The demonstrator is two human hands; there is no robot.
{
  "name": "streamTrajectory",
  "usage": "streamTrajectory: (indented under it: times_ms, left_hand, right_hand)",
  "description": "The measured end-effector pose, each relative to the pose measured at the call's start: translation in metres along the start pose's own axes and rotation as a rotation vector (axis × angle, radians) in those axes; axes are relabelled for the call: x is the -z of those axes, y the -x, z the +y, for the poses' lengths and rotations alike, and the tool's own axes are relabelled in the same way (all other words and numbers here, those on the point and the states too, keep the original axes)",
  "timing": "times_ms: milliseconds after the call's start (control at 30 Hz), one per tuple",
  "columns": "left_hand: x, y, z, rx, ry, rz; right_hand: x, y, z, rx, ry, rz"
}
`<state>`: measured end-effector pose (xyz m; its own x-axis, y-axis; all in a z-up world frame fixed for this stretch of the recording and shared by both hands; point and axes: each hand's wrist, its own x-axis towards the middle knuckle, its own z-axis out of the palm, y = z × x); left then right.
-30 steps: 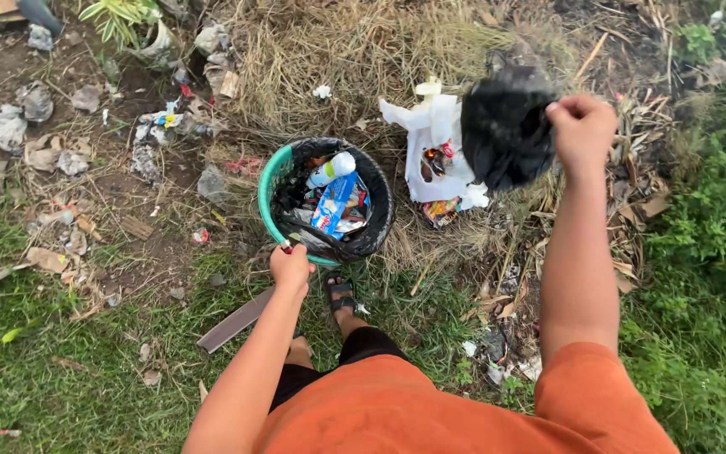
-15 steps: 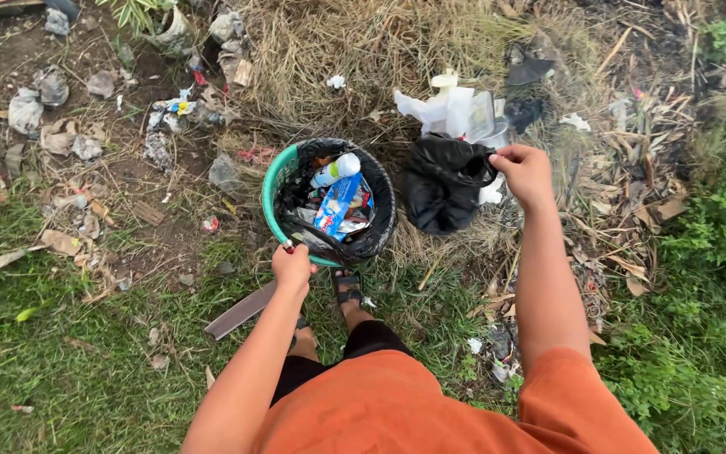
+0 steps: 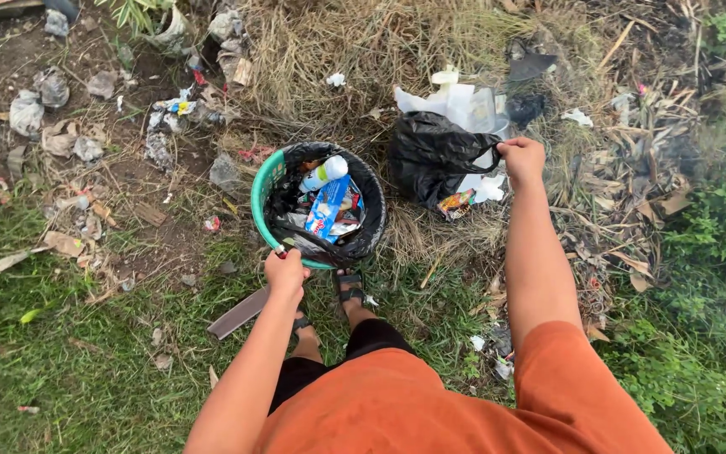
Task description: Emptying a trash bin into a burning pile of waste.
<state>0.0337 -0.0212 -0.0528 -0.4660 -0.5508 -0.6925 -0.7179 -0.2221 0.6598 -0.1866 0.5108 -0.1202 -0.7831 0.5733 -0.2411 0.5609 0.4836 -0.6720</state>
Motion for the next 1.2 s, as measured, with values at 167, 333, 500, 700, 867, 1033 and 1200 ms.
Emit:
streamTrajectory:
  times_ms: [167,333,500,700,867,1033,1200]
  left_hand:
    - [-0.009,0.005,0.005,-0.008,0.034,-0.030]
    - [-0.018,0.023,0.021,-0.014,0.122,-0.066]
    - [-0.024,0.035,0.031,-0.017,0.143,-0.083]
    - [-0.025,0.034,0.028,-0.018,0.108,-0.083]
    - [-0.021,0.023,0.019,-0.006,0.075,-0.073]
    - [-0.014,0.025,0.020,0.014,0.067,-0.073]
    - [-0.011,0.022,0.020,-0.010,0.080,-0.062]
  right_hand:
    - [0.012,0.004,0.005,-0.022,-0.011,0.039]
    - [0.026,0.026,-0.004,-0.058,-0.092,0.022]
    - [0.027,0.029,0.005,-0.082,-0.131,0.040]
    - [0.031,0.038,-0.006,-0.127,-0.113,0.019]
    - [0.023,0.031,-0.005,-0.140,-0.141,0.028]
    - [0.017,0.022,-0.003,-0.144,-0.145,0.031]
    - [0.017,0.026,-0.010,-0.145,-0.160,0.028]
